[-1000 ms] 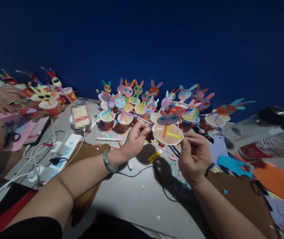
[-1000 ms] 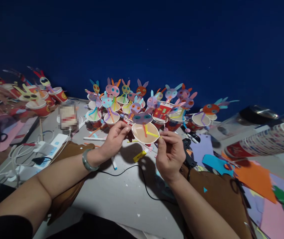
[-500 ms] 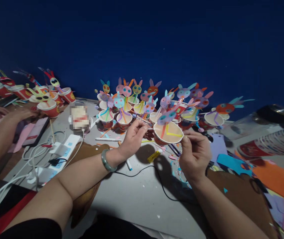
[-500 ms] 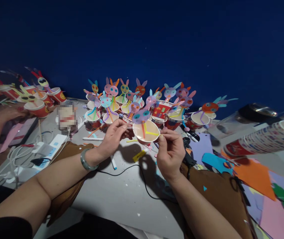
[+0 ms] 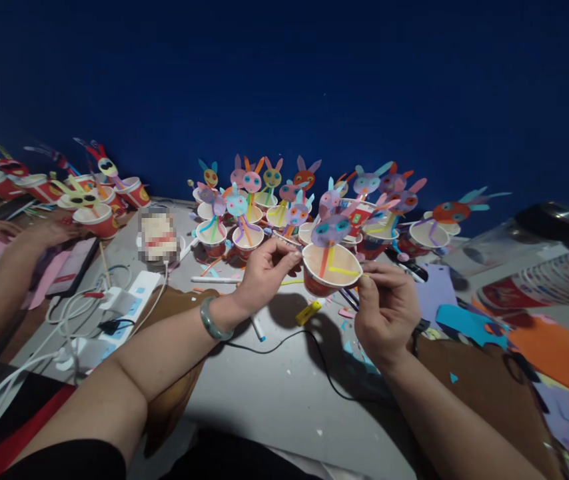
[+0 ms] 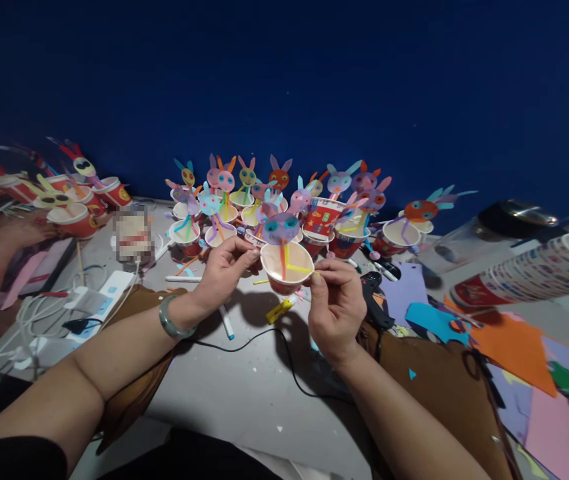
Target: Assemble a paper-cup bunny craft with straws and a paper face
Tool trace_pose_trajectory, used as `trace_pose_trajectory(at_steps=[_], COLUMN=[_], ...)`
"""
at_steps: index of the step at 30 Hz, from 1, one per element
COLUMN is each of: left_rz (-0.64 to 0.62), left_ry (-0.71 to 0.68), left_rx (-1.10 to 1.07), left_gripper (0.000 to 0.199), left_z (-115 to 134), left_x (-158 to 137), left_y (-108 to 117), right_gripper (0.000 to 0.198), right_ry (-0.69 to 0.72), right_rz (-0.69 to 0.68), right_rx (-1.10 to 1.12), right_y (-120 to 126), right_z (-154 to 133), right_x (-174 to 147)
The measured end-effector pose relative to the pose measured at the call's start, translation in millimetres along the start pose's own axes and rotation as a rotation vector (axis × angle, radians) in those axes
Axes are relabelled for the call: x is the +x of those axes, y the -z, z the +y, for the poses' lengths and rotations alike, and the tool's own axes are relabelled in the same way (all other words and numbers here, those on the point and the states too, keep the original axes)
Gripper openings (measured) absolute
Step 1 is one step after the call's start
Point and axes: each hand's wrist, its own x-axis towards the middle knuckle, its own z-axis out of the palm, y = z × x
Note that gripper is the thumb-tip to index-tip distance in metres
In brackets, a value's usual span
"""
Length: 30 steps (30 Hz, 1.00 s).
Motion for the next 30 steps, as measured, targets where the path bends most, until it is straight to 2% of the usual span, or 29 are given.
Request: trace_pose_trajectory(at_steps=[7,13,17,22,27,28,30], left_rz=[0.003,-0.001,-0.008,0.046,0.081,0.064,-0.014], left_ry=[-0.015,0.010,0.082,0.236,0.149,0.127,0.091], left_rx=[0.021,-0.001,-0.053,-0.067,-0.046,-0.048,-0.032], left_gripper=[0.043,0.044,0.044,0.034,0.033,0.041,0.072], left_z=[0.9,-0.6,-0.2,1.5,1.7,1.0,-1.5], left_x=[2.0,1.6,1.9,3.3,2.5,1.3,-2.6], left_y=[0.9,-0.3,-2.7,-4.7,-2.1,-1.8,-2.3], right_gripper=[0.003,0.007,0.015,0.016,0.007,0.007,0.009], right_ry=[0.024,0.146,0.220,0.184,0.140,0.139,0.144], right_rz=[0.009,-0.024,-0.058,-0.060,-0.038,-0.037,-0.042], right_rx=[-0.003,-0.049,-0.064,-0.045,-0.035,-0.041,-0.049], right_y=[-2.7,-1.4,0.0,-1.9,-5.1,-5.4,-5.4], right_z=[1.1,-0.3,1.7,2.6,1.8,1.8,1.9], right_x=[-6.0,-9.8,-13.9,-16.2,-13.8,-13.6,-13.5])
